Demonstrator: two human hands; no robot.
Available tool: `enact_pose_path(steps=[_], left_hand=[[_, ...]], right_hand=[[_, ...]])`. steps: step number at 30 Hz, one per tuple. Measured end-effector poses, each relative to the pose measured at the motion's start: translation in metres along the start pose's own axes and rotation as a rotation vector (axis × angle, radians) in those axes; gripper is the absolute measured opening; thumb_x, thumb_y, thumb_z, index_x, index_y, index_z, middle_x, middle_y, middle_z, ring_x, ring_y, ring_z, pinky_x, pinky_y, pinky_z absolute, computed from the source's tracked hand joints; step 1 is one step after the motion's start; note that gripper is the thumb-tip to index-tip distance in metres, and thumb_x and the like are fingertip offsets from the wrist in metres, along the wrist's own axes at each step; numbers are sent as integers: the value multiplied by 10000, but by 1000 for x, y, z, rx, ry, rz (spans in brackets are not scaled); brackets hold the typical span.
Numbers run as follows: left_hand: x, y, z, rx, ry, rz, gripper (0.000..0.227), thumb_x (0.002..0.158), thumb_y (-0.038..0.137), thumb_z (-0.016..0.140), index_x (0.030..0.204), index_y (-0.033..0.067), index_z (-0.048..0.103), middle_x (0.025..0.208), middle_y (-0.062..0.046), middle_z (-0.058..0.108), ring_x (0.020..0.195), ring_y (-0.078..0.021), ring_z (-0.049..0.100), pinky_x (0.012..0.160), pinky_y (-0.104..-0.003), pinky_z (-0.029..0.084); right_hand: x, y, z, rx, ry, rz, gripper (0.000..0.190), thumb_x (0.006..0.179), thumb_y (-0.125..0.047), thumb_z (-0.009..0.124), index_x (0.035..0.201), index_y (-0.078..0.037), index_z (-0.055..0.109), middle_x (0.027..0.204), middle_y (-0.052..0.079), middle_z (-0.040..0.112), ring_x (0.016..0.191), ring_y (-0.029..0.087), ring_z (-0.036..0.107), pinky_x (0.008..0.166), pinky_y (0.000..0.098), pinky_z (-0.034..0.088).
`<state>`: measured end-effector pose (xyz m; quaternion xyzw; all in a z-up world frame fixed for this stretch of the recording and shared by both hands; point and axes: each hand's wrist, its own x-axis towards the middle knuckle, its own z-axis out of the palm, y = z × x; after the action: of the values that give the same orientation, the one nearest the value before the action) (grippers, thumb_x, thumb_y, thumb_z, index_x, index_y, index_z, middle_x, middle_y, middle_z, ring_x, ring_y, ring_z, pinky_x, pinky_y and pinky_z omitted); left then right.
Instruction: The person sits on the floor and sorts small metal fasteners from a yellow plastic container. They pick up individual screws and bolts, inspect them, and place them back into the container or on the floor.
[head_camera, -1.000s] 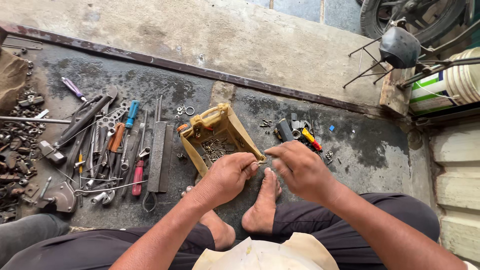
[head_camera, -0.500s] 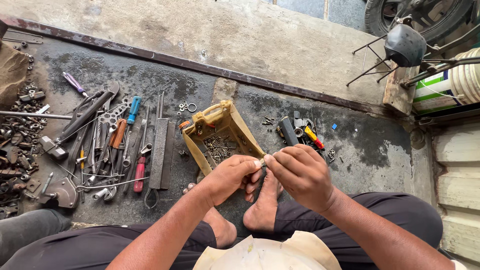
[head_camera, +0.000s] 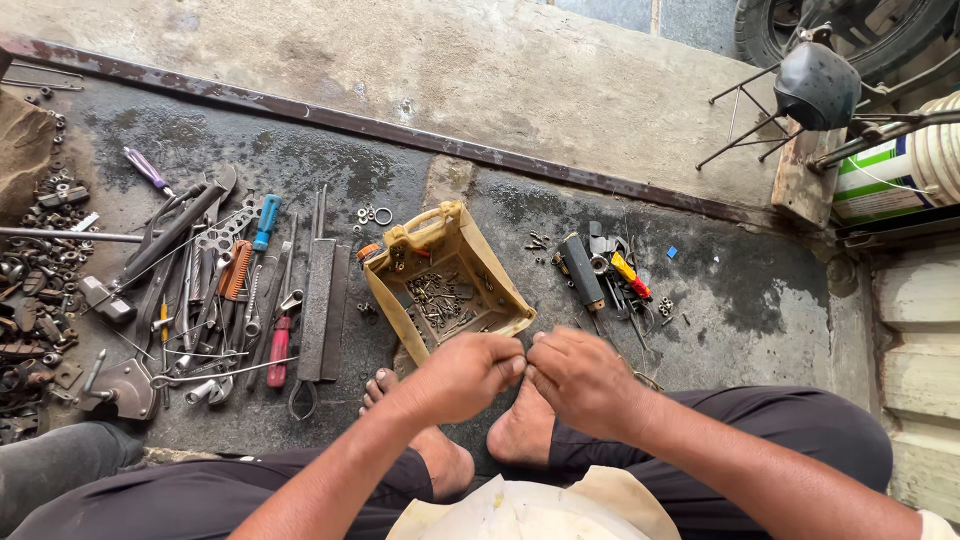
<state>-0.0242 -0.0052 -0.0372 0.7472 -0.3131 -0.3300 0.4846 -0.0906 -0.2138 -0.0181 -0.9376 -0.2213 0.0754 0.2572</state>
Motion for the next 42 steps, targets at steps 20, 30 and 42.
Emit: enact_pose_path(steps=[20, 30, 42], left_hand=[[29, -93, 46, -443, 15, -560, 380, 1012, 349, 525, 854, 35, 669, 708, -109, 640, 633, -275, 610, 613, -407, 502], [17, -153, 22, 393, 97, -714, 266, 920, 295, 633, 1052, 71, 690, 1017, -215, 733, 1005, -415, 704, 890, -532, 548], [23, -164, -20, 278, 388, -731, 214, 947, 211, 602, 1118, 91, 561, 962, -233, 720, 972, -450, 687, 860, -573, 517]], right_hand=[[14, 67, 70, -127, 99, 98, 154, 820, -121, 699, 972, -126, 727, 801, 81, 658, 806, 309, 666, 715, 441, 524], [89, 228, 120, -445, 227, 441, 199, 841, -272, 672, 944, -114, 735, 901, 145, 650, 906, 351, 640, 741, 492, 550], [137, 119, 201, -250, 42, 101, 69, 834, -80, 594, 897, -91, 618, 902, 96, 603, 862, 307, 644, 707, 437, 556]])
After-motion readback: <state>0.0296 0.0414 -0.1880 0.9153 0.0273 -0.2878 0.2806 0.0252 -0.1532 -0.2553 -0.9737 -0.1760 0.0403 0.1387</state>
